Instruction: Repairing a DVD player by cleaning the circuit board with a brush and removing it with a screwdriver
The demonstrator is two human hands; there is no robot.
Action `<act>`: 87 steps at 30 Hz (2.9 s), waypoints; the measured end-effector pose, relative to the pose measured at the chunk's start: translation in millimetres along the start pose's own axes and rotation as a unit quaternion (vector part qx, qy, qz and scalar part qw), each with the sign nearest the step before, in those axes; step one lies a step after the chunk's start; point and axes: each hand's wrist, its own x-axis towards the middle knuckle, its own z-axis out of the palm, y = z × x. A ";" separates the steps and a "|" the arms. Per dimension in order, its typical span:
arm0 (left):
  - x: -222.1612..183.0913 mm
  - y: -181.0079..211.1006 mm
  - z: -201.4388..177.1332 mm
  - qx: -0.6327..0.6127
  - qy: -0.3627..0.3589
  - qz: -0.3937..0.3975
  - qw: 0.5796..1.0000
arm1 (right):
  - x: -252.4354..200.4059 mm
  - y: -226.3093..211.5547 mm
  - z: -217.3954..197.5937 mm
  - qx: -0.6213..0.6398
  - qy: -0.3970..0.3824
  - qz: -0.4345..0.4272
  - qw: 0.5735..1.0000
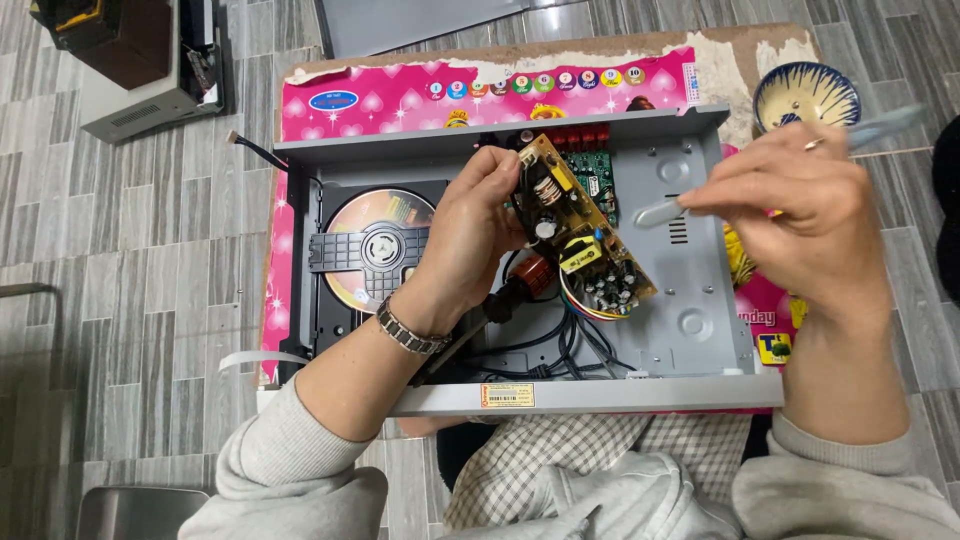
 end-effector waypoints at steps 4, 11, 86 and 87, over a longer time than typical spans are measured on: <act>-1.3 2.5 3.1 0.022 -0.006 0.003 1.000 | 3.8 -8.1 10.2 0.166 -0.042 -0.012 0.985; 0.9 -0.4 2.3 0.027 -0.025 0.003 0.999 | 2.8 -14.1 3.6 0.164 0.007 0.000 0.986; 12.4 15.5 -20.1 0.060 -0.058 0.037 0.996 | -30.3 -52.3 22.8 0.203 0.015 0.232 0.951; 22.9 11.9 -25.3 0.059 -0.059 0.040 0.996 | -29.3 -53.9 20.6 0.201 0.016 0.230 0.952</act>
